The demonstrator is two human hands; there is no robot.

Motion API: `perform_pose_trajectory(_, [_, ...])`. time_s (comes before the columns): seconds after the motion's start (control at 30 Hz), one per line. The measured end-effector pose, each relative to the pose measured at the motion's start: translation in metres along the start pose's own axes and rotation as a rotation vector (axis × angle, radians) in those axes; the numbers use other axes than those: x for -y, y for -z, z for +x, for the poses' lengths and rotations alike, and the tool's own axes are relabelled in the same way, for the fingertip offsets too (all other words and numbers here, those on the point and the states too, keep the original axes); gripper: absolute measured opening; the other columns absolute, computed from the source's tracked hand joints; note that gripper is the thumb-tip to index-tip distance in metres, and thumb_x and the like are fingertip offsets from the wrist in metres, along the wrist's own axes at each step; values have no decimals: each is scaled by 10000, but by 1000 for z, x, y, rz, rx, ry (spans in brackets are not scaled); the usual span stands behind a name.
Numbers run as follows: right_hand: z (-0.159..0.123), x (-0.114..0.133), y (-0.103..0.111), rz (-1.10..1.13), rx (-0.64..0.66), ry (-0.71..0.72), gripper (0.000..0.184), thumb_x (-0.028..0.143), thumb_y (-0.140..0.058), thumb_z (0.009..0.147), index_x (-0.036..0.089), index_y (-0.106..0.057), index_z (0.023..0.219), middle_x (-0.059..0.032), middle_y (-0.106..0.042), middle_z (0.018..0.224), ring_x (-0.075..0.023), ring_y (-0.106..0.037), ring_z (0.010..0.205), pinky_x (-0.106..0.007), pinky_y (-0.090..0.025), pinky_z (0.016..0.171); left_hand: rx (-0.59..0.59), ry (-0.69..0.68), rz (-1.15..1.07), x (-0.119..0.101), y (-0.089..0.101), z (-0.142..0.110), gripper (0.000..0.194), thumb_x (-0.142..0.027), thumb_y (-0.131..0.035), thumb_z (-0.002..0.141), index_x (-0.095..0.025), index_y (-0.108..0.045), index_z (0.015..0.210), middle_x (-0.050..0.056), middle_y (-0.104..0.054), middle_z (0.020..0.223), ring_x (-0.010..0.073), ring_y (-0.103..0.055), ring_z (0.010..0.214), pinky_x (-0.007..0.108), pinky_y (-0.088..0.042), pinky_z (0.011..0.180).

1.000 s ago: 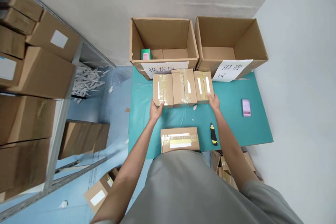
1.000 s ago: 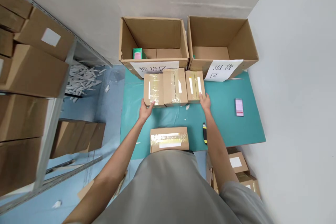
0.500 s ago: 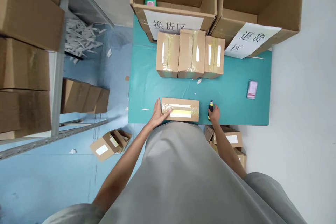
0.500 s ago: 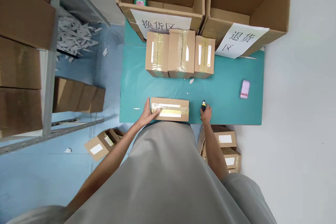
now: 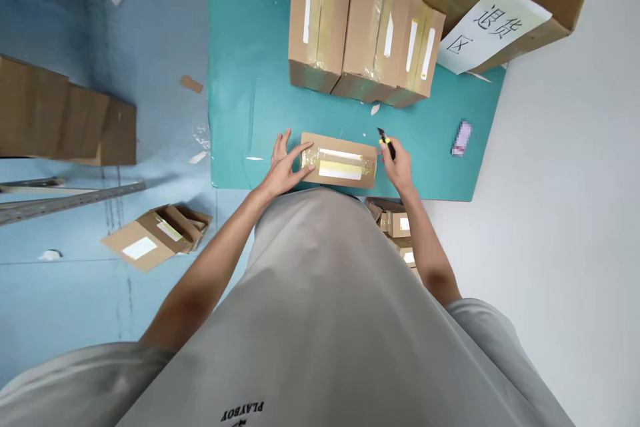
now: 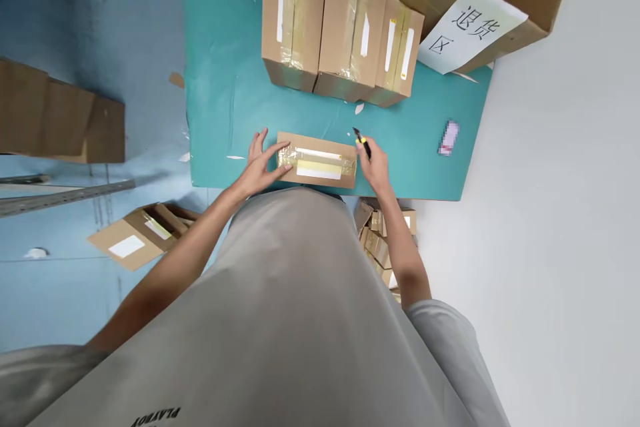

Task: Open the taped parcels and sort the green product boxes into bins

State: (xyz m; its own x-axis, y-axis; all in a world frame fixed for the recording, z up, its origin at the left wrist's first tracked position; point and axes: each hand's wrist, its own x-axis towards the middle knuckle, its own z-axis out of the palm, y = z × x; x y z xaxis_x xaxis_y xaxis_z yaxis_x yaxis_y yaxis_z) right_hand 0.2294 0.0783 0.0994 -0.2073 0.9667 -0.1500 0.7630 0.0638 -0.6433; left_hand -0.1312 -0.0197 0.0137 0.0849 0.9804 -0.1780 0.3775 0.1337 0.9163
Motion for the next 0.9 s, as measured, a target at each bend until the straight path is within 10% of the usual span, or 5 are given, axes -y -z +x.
perform_pose_trajectory(0.33, [1,101,-77,-245,484,274,543,638,-499,1184,242,-808,1392,-89,-854,1258,-300,-805,1144,-357,-603,996,167,6,-188,13,7,11,878,-668,-939,830,-241,-639,1535,201,-297,1860,485,-142,1771,703,-129,1405])
perform_pose_trajectory(0.9, [18,183,-54,-741,770,206,451,409,-445,1222,241,-706,1549,-141,-807,1373,-314,-752,1194,-342,-435,832,294,-37,-130,9,15,14,751,-543,-839,954,-343,-542,1614,143,-275,1876,388,-211,1776,653,-249,1411])
